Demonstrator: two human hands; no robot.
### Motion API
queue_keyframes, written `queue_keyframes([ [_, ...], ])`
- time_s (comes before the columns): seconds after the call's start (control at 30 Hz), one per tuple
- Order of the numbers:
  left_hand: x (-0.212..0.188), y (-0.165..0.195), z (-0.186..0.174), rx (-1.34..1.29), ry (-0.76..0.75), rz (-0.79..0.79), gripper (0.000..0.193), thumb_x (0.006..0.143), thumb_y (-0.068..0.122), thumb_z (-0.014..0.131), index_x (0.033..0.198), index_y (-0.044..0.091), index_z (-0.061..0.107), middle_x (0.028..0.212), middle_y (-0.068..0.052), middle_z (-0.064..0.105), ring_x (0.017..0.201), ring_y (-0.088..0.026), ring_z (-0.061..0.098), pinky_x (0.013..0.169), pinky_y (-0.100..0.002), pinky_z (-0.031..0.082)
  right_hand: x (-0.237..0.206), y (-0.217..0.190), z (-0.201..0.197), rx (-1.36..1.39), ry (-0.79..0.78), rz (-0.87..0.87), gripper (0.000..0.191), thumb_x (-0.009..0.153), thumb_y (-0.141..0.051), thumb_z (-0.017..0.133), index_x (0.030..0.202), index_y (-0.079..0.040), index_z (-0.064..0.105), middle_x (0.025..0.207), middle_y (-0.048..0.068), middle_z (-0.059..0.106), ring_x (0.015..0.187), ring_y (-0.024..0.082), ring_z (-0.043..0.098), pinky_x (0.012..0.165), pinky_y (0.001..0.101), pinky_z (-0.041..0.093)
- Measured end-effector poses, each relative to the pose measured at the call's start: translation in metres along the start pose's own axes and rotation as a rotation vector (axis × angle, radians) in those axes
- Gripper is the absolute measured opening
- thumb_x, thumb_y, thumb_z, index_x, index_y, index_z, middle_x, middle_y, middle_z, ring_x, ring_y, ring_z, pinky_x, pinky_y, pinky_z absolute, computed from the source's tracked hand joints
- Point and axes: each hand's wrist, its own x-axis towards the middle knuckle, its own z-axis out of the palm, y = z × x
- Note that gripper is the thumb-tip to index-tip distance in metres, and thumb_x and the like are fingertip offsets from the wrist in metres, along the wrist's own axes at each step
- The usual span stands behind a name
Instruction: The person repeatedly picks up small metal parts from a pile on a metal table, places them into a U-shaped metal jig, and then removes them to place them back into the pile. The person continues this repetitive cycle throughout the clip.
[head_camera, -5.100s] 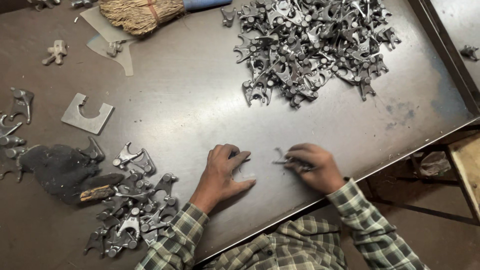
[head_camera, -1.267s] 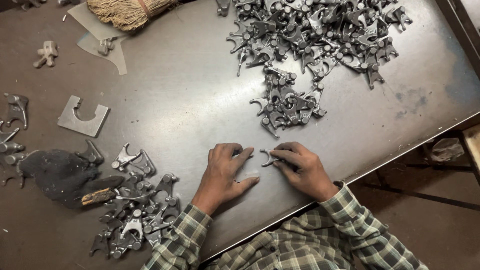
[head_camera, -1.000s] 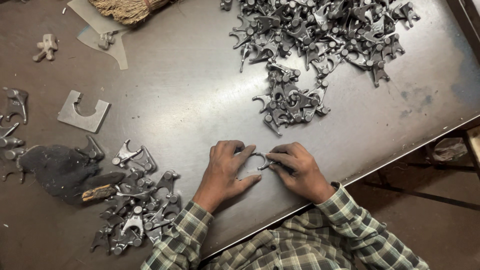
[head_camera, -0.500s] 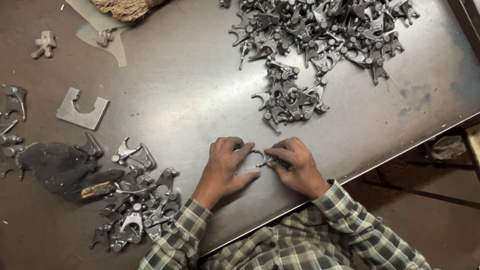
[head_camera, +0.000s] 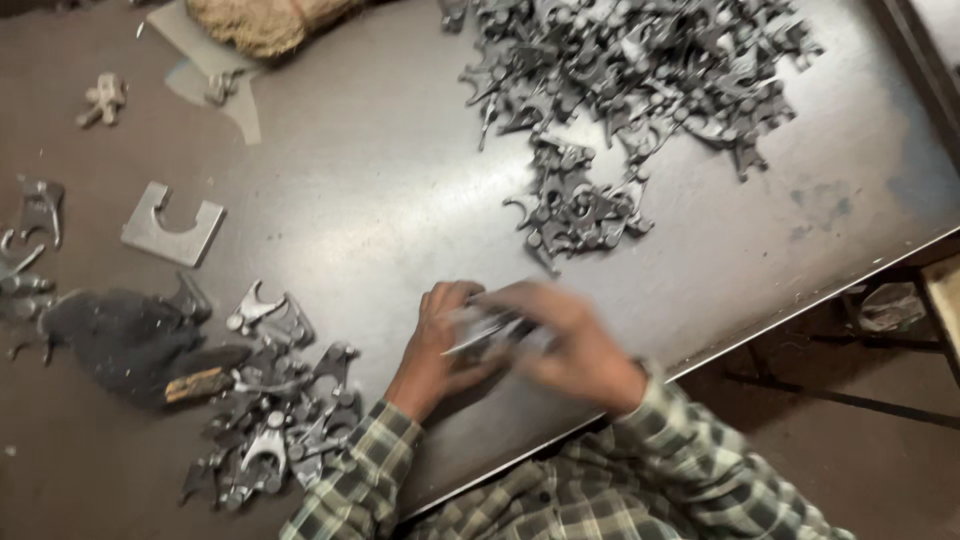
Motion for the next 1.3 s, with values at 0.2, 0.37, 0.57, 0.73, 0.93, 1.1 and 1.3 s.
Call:
queue_keyframes([
  [0.2,0.001,-0.004,-0.004,0.301,-0.044,0.212,0.071,0.067,0.037,0.09,0.128,0.008,0.067,0.12,-0.013,0.059,0.115,-0.032,0.051,0.099,-0.046,0.044,0.022,0.001,0.006,-0.549,0.227,-0.047,0.031,0.092,-0.012,0.075,0.122,-0.006,0.071,0.118,0.012,0.07,0.102,0.026,0.071,0.088,0.0381,0.06],
  [0.37,-0.001,-0.001,-0.009,0.265,-0.066,0.155,0.072,0.067,0.039,0.089,0.128,0.008,0.068,0.121,-0.013,0.059,0.115,-0.031,0.052,0.1,-0.045,0.044,0.024,0.033,0.007,-0.775,0.176,0.097,0.034,0.083,-0.014,0.079,0.115,-0.002,0.073,0.114,0.017,0.069,0.095,0.032,0.064,0.075,0.0421,0.056],
  [0.57,-0.002,0.001,-0.011,0.282,-0.056,0.183,0.07,0.069,0.04,0.088,0.128,0.008,0.069,0.122,-0.014,0.059,0.117,-0.031,0.052,0.101,-0.046,0.044,-0.012,0.048,0.008,-0.597,0.144,0.046,0.021,0.083,-0.019,0.083,0.099,-0.009,0.074,0.104,0.006,0.071,0.099,0.027,0.066,0.085,0.0395,0.056],
  [0.73,0.0,-0.001,-0.009,0.292,-0.047,0.19,0.069,0.069,0.041,0.088,0.127,0.008,0.069,0.121,-0.014,0.059,0.117,-0.031,0.052,0.101,-0.046,0.044,-0.04,0.055,-0.009,-0.483,0.237,0.08,0.035,0.076,-0.021,0.086,0.104,-0.005,0.073,0.106,0.013,0.07,0.098,0.029,0.066,0.084,0.0397,0.055],
  [0.93,0.002,-0.006,0.0,0.238,-0.071,0.127,0.074,0.069,0.046,0.088,0.13,0.011,0.067,0.122,-0.013,0.057,0.117,-0.03,0.052,0.102,-0.046,0.048,-0.059,0.058,-0.026,-0.312,0.211,0.406,0.037,0.08,-0.019,0.081,0.114,-0.007,0.073,0.109,0.008,0.071,0.096,0.025,0.071,0.085,0.0366,0.058],
  [1.1,0.008,-0.008,-0.003,-0.241,0.159,-0.141,0.077,0.077,0.061,0.073,0.142,0.019,0.064,0.121,-0.008,0.056,0.112,-0.023,0.059,0.1,-0.044,0.06,-0.061,0.061,-0.025,-0.393,0.17,0.118,0.038,0.079,-0.014,0.082,0.115,-0.005,0.074,0.111,0.011,0.071,0.103,0.029,0.065,0.091,0.0402,0.052],
  [1.3,0.01,0.007,0.013,0.436,-0.069,0.176,0.089,0.059,0.049,0.091,0.132,0.007,0.064,0.121,-0.016,0.057,0.117,-0.033,0.048,0.102,-0.051,0.044,-0.058,0.066,-0.024,-0.376,0.177,0.151,0.036,0.079,-0.012,0.082,0.114,-0.005,0.074,0.11,0.012,0.069,0.104,0.03,0.063,0.091,0.0403,0.052],
])
